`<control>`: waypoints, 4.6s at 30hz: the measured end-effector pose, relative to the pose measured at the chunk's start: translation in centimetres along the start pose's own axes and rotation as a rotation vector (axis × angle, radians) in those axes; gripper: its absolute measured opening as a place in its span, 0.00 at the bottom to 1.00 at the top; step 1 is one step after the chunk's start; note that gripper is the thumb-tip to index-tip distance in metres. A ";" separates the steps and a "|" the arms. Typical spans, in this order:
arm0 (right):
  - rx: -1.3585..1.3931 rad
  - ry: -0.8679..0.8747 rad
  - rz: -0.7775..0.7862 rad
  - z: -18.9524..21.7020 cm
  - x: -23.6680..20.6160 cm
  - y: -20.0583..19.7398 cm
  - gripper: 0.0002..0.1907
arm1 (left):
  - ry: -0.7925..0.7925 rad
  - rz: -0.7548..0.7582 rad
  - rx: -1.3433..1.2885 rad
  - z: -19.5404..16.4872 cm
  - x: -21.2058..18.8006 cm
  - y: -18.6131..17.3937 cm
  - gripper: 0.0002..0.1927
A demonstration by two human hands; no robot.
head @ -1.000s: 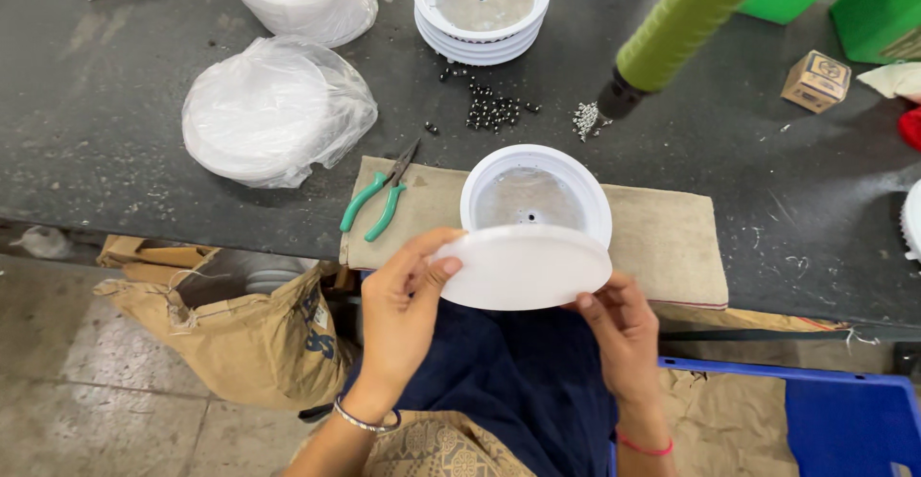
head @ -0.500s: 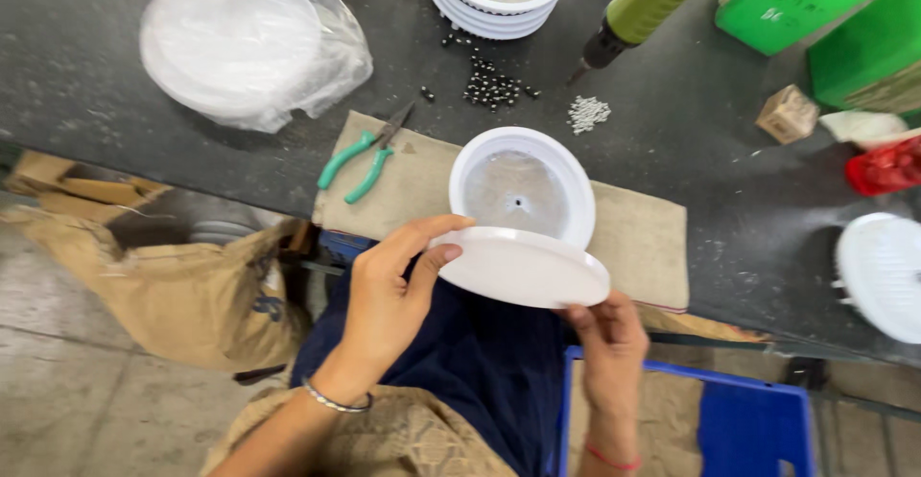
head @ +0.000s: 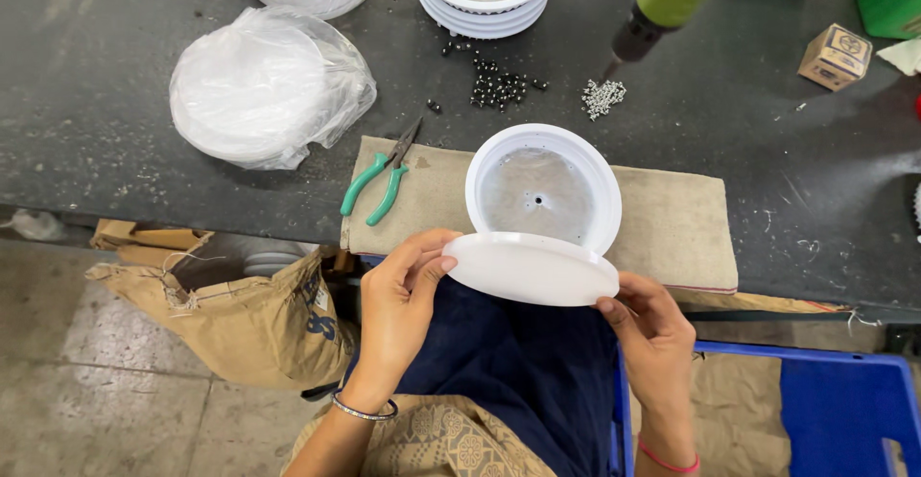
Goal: The person assembles white circular light fixture components by inserting small metal fasteners into pre-drilled holes and securing them with a green handheld tool. The person handles multiple components, places them into a blue crate, and continues the process with additional parts.
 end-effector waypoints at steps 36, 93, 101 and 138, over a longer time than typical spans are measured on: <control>0.013 0.060 -0.147 -1.1 7.9 -1.3 0.15 | 0.185 0.084 0.246 4.4 8.1 5.9 0.19; -0.751 -0.435 -0.104 3.0 8.0 -0.4 0.29 | 0.612 0.127 0.679 4.1 8.6 11.2 0.27; -1.030 -0.335 0.110 -2.2 11.6 2.2 0.34 | 0.592 0.194 0.938 5.2 9.3 12.6 0.28; 0.010 0.117 0.004 -0.6 1.0 0.4 0.30 | -0.128 0.241 -0.286 1.3 3.4 5.2 0.32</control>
Point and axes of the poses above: each hand's wrist, its own x-axis towards the middle knuckle, its own y-axis out of the palm, z = x × y, the point moved 7 cm from there along x, towards the middle knuckle, and after that the axes turned 3 degrees about x, right-handed, at the moved point
